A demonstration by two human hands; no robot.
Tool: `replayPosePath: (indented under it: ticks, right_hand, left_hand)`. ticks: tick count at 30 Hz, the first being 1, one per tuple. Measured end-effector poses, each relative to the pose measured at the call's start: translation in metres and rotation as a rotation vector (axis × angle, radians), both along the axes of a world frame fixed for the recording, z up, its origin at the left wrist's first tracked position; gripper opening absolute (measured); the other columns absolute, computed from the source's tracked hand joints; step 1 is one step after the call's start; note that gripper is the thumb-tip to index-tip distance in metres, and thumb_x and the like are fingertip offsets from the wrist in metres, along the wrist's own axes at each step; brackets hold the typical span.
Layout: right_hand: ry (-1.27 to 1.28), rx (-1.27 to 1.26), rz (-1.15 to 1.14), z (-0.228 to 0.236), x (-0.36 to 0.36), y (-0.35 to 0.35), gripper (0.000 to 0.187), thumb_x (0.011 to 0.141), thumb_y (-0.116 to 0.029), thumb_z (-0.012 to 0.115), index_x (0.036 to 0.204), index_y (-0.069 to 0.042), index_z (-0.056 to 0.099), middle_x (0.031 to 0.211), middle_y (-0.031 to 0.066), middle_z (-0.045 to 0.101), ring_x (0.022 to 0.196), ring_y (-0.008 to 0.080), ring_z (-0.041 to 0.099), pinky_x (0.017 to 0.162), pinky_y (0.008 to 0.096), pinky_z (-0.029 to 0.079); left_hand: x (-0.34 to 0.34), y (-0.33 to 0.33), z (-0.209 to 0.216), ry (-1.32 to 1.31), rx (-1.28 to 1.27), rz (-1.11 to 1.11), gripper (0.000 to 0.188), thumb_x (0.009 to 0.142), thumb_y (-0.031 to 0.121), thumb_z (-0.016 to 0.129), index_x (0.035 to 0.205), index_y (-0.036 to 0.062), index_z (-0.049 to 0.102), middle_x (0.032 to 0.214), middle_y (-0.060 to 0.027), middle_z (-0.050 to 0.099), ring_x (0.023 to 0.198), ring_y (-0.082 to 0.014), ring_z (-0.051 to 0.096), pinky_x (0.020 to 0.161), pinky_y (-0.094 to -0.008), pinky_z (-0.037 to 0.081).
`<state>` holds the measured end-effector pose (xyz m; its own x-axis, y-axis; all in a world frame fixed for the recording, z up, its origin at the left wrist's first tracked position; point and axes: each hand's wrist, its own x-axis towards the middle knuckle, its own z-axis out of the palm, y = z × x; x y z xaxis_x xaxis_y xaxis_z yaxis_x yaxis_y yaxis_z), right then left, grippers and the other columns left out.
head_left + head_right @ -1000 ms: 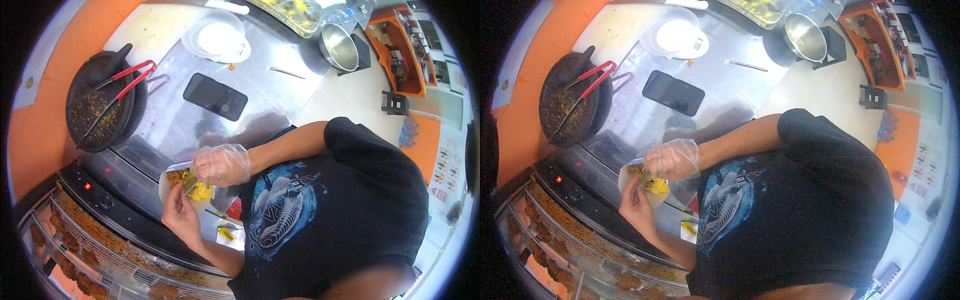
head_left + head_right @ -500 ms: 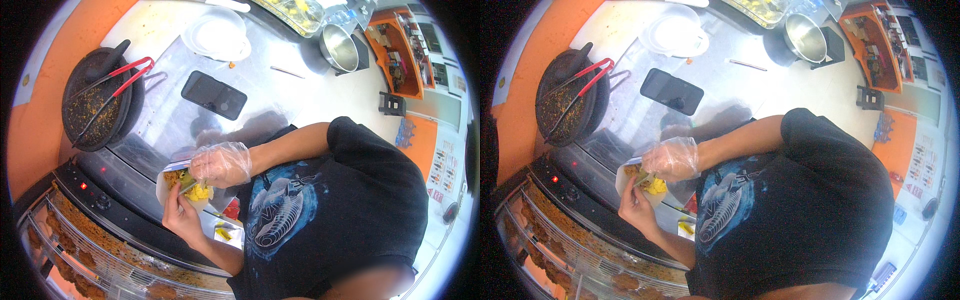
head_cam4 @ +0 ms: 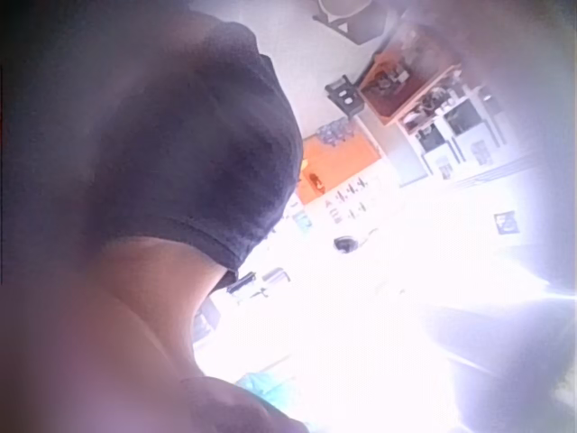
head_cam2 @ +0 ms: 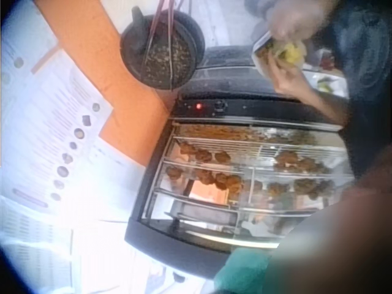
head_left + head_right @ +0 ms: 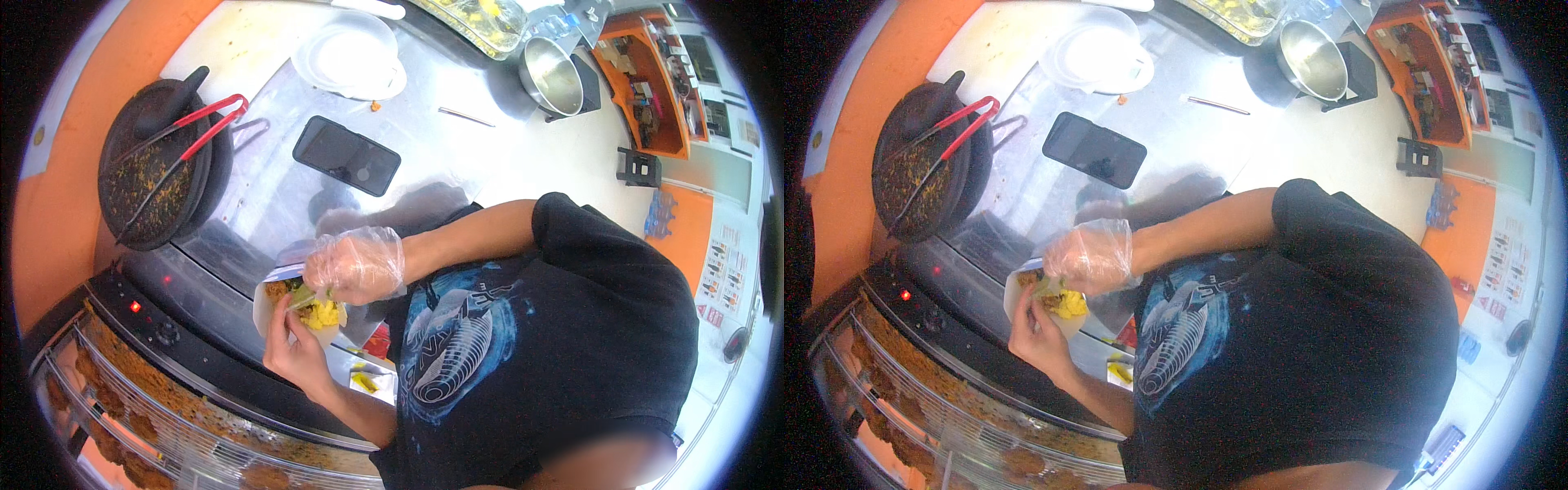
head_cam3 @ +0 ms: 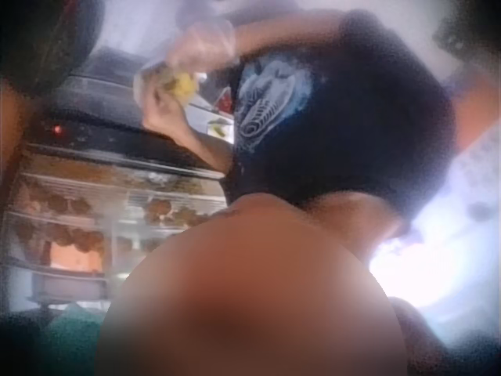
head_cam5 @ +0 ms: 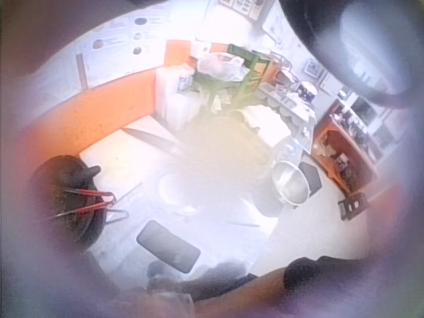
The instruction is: The person mixes a yellow ingredient into white rice in a metal bowl, then transfers the mixture into a paper cup. They add a brown crumbly topping and a yellow crumbly topping, then place a seaweed sheet on top. The person handles the ingredients by hand while wearing disposable gloves.
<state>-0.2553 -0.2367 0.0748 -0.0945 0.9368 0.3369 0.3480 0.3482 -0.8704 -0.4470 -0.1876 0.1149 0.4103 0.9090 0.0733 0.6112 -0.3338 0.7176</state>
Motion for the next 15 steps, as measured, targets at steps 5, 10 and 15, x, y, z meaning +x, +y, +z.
replayPosePath:
  ticks: [5,10,15]
  right_hand:
    - [0.037,-0.029,0.013,0.005,0.005,0.002,0.017,0.074,-0.008,0.067,0.088,0.002,0.062,0.089,0.0199,0.062,0.087,0.0393,0.064,0.078,0.0475,0.054]
    - [-0.014,0.014,0.024,0.004,0.006,0.001,0.018,0.076,-0.009,0.068,0.090,0.001,0.062,0.093,0.0194,0.062,0.091,0.0386,0.063,0.081,0.0473,0.053]
    - [0.061,0.015,0.005,-0.003,0.004,0.000,0.015,0.076,-0.008,0.068,0.089,0.000,0.063,0.090,0.0182,0.062,0.087,0.0379,0.064,0.077,0.0470,0.054]
  left_hand:
    - [0.003,0.001,-0.003,-0.046,-0.063,0.023,0.027,0.083,-0.010,0.062,0.105,-0.0002,0.074,0.098,-0.0157,0.075,0.085,-0.0274,0.075,0.073,-0.0364,0.059]
    - [0.002,-0.005,-0.003,-0.037,-0.058,0.037,0.027,0.083,-0.010,0.063,0.106,-0.0005,0.074,0.099,-0.0163,0.075,0.087,-0.0275,0.075,0.073,-0.0364,0.059]
    - [-0.003,-0.009,-0.003,-0.118,-0.174,0.041,0.030,0.082,-0.010,0.064,0.108,-0.0012,0.074,0.100,-0.0173,0.075,0.085,-0.0266,0.075,0.073,-0.0354,0.059]
